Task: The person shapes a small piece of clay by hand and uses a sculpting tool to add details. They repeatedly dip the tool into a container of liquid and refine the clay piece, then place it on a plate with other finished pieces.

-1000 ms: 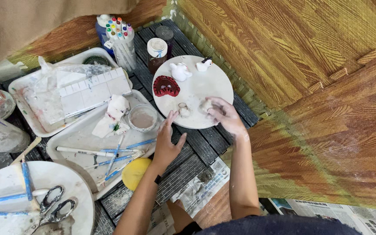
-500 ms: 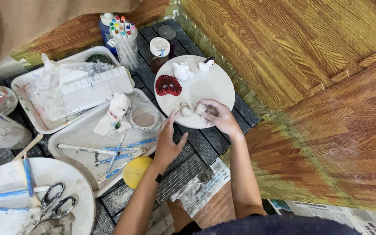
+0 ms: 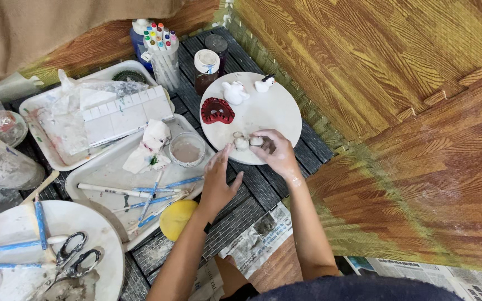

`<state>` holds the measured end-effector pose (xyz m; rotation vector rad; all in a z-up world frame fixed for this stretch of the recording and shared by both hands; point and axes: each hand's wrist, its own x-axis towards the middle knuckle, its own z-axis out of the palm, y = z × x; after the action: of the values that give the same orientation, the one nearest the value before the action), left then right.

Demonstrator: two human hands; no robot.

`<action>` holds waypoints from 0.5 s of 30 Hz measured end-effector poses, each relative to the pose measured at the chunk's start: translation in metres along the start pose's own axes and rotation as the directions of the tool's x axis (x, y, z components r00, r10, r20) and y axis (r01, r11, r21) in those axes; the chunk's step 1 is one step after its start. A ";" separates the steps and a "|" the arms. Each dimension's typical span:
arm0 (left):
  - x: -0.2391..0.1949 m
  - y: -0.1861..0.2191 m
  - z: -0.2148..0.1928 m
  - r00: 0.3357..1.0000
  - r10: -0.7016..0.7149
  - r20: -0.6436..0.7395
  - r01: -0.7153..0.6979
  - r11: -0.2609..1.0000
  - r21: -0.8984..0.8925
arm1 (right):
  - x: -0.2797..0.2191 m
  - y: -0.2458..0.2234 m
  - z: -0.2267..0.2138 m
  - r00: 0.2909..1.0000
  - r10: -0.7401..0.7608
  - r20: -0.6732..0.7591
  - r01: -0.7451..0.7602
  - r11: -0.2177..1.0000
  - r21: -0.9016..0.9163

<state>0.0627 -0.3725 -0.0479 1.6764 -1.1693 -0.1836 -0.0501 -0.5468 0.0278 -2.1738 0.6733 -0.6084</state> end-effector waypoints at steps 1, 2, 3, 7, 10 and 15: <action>0.000 0.000 0.000 1.000 0.014 -0.010 -0.014 1.000 -0.002 | 0.000 0.001 0.001 1.000 -0.018 -0.017 0.018 1.000 -0.001; 0.000 0.001 0.000 0.999 0.028 -0.021 -0.028 1.000 -0.004 | 0.000 0.003 0.001 0.999 -0.035 -0.034 0.035 0.999 -0.003; 0.000 0.001 0.000 0.999 0.043 -0.031 -0.043 0.999 -0.006 | 0.000 0.004 0.000 0.998 -0.065 -0.025 0.066 0.998 0.023; 0.003 0.004 -0.004 0.996 0.087 -0.004 -0.087 0.995 0.040 | -0.001 0.012 -0.007 1.000 -0.026 0.017 0.022 0.985 0.171; 0.003 0.007 -0.006 0.996 0.089 0.010 -0.089 0.995 0.044 | -0.003 0.019 -0.012 0.999 0.048 0.024 -0.051 0.988 0.147; 0.003 0.010 -0.006 0.997 0.073 0.030 -0.074 0.995 0.060 | -0.007 0.034 -0.008 0.996 -0.010 -0.089 0.025 0.984 0.175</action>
<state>0.0620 -0.3705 -0.0354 1.6854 -1.2668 -0.1270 -0.0694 -0.5657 0.0044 -2.0001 0.6222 -0.7476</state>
